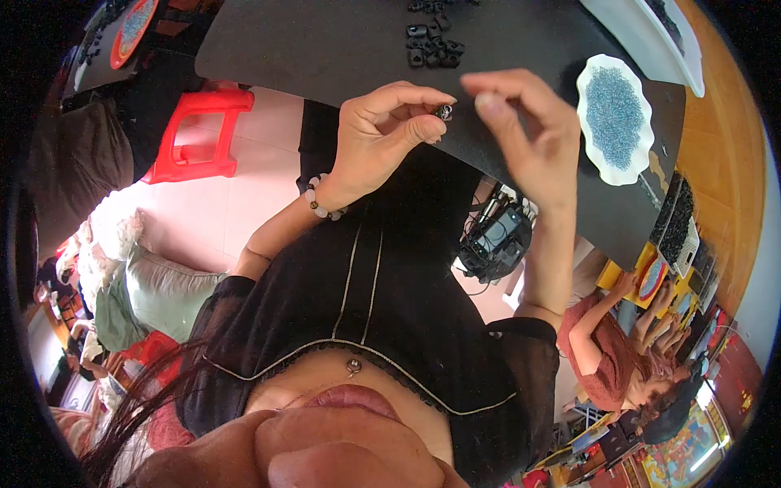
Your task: Assembling small black plastic components by inserting tiny metal beads into them.
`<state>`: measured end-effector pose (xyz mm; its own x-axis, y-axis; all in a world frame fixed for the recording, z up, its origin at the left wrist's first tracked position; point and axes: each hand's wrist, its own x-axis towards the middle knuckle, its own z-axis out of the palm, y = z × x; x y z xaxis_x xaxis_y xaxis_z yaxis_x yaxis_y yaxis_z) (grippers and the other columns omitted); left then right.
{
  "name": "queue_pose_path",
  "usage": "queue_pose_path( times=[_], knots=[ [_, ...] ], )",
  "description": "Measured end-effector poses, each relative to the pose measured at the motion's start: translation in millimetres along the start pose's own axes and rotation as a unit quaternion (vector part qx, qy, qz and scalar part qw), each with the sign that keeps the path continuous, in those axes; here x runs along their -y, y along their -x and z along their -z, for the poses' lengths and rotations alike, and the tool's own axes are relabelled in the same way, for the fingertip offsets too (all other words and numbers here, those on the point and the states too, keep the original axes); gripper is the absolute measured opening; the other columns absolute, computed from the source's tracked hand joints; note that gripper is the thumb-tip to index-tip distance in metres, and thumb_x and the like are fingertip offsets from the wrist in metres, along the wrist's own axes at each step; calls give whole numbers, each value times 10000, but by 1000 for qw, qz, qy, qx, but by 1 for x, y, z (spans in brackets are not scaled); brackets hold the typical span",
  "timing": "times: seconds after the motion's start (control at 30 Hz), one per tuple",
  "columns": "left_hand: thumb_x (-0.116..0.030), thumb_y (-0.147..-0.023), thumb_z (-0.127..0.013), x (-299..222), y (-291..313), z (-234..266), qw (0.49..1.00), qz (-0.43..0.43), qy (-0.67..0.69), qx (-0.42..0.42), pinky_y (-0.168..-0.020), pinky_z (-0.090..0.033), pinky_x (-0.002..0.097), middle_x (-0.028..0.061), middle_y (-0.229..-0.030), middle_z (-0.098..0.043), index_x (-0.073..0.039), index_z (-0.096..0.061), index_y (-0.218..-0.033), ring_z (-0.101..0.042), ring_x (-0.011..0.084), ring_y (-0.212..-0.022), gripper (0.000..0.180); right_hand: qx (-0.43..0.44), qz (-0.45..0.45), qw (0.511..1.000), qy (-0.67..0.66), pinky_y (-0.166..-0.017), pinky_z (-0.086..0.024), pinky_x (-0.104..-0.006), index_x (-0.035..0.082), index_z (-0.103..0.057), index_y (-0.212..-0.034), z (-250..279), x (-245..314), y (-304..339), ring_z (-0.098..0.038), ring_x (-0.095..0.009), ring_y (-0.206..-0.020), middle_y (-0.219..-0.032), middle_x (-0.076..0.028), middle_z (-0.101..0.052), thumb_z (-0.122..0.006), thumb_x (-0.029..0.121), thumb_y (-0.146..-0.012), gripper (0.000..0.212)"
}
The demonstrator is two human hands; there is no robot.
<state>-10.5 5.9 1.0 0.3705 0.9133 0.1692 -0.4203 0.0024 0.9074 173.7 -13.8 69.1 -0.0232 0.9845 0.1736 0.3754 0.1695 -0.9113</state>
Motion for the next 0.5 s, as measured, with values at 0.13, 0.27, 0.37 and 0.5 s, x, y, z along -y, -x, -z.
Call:
queue_pose_path(
  times=[0.13,0.27,0.37,0.5],
  knots=[
    [-60,-853,-731,0,3,8,999,-28,-27,0,-706,-528,206,51,-912,-663,-6,-699,-1072,-626,81,-787,227,-12,29,993,113,-767,-482,-254,62,-727,-1036,0,-26,-45,-635,-126,-828,-915,-68,-696,-670,128,-889,170],
    [-60,-849,-737,-3,6,16,998,-27,-46,-18,-697,-517,202,50,-916,-662,-1,-699,-1068,-620,79,-784,230,46,128,966,220,-696,-480,-307,83,-731,-990,-20,-23,-73,-624,-209,-780,-861,-79,-681,-691,112,-850,148],
    [-60,-848,-739,-5,7,21,999,-19,-40,-27,-689,-515,201,50,-918,-661,2,-700,-1064,-618,79,-777,228,71,168,943,277,-719,-496,-354,96,-733,-954,-36,-19,-81,-620,-264,-833,-861,-81,-679,-698,106,-817,141],
    [-53,-851,-735,-7,8,27,999,-6,-50,-20,-683,-513,199,51,-914,-658,4,-703,-1055,-615,77,-766,214,98,203,900,373,-782,-515,-386,127,-736,-967,-45,-23,-86,-629,-279,-869,-852,-74,-676,-681,103,-819,160]
  ],
)
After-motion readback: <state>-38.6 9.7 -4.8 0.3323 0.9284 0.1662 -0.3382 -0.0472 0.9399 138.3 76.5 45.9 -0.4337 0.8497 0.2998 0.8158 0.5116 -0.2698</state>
